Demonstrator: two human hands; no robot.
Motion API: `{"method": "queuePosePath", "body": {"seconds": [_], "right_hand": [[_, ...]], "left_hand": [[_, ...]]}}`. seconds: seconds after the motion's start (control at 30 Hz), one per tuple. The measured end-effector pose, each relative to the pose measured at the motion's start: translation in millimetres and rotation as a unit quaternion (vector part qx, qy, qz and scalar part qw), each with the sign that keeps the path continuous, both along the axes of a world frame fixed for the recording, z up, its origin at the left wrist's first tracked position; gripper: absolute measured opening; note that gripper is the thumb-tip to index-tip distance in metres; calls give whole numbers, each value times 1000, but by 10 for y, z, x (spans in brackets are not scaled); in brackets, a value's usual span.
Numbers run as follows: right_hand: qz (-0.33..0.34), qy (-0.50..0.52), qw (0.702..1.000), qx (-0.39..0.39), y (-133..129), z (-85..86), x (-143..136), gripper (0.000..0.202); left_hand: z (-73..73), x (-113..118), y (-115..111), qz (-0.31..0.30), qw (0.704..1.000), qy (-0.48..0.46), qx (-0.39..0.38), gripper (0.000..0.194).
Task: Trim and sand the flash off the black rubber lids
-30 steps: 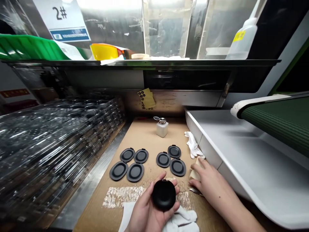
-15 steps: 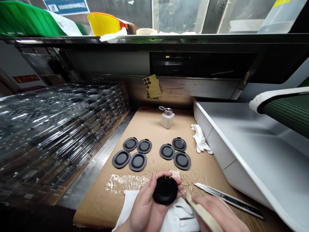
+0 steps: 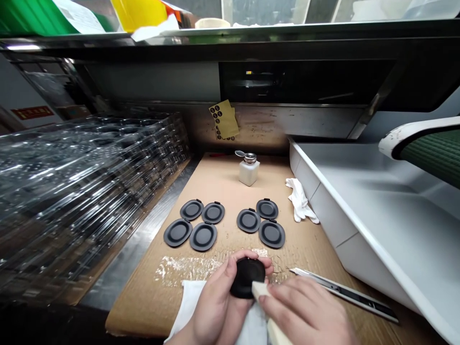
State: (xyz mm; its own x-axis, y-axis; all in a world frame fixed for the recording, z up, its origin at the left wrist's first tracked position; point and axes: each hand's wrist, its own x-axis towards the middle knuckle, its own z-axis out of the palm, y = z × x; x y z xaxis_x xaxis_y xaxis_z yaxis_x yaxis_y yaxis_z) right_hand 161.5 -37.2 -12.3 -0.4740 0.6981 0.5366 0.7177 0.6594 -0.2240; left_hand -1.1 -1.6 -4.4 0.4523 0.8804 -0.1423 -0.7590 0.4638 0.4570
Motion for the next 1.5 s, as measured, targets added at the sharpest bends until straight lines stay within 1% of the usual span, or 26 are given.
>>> {"method": "queuePosePath", "body": {"seconds": [0.1,0.13,0.2,0.27,0.37,0.43,0.5,0.6,0.63,0.67,0.73,0.77,0.8,0.93,1.0,1.13,1.2,1.3,1.43,1.5], "right_hand": [[-2,-5,1000,20,192,210,57,48],[5,-11,1000,22,229,265,71,50],[18,-21,999,21,239,320,71,45],[13,-11,1000,13,170,291,41,38],[-3,23,1000,4,9,167,-10,29],[1,33,999,-11,-46,116,-16,24],[1,33,999,-18,-29,131,3,26],[-19,27,999,-2,53,220,32,49],[-20,27,999,0,68,242,31,52],[-17,26,999,-3,71,254,24,47],[-5,22,1000,-10,41,243,4,27],[3,18,1000,-12,17,224,1,21],[9,14,1000,-11,-7,201,7,20],[31,-19,999,11,-43,114,87,23],[41,-27,999,18,-35,96,74,21],[20,26,999,-3,-22,130,-161,19],[26,37,999,-10,9,165,-288,21],[31,37,999,-15,111,194,-361,24],[-36,72,997,3,225,182,-345,26],[-43,84,996,-5,203,176,-358,24]], "left_hand": [[26,3,-4,-1,1000,27,-14,30],[37,2,-8,7,999,43,-24,29],[55,-2,-16,18,997,60,-35,28],[60,-5,-19,13,998,45,-34,29],[45,1,-18,-5,999,16,-35,30],[34,7,-17,-3,999,12,-35,30],[31,10,-18,-2,1000,8,-28,30],[38,4,-17,-7,1000,6,-21,29],[39,2,-17,-8,1000,5,-23,29],[38,0,-17,-10,1000,4,-25,29],[30,-1,-17,-10,999,1,-35,29],[23,0,-17,-11,999,2,-39,29],[16,2,-16,-12,999,3,-43,29],[6,13,-10,-15,999,-3,-36,29],[12,17,-4,-19,999,-4,-34,31],[28,13,9,-15,998,15,-54,34],[30,5,12,-16,998,17,-60,33],[20,-5,9,-25,997,4,-68,34],[1,-10,-2,-37,997,-38,-54,45],[4,-11,-5,-40,997,-35,-54,48]]}}
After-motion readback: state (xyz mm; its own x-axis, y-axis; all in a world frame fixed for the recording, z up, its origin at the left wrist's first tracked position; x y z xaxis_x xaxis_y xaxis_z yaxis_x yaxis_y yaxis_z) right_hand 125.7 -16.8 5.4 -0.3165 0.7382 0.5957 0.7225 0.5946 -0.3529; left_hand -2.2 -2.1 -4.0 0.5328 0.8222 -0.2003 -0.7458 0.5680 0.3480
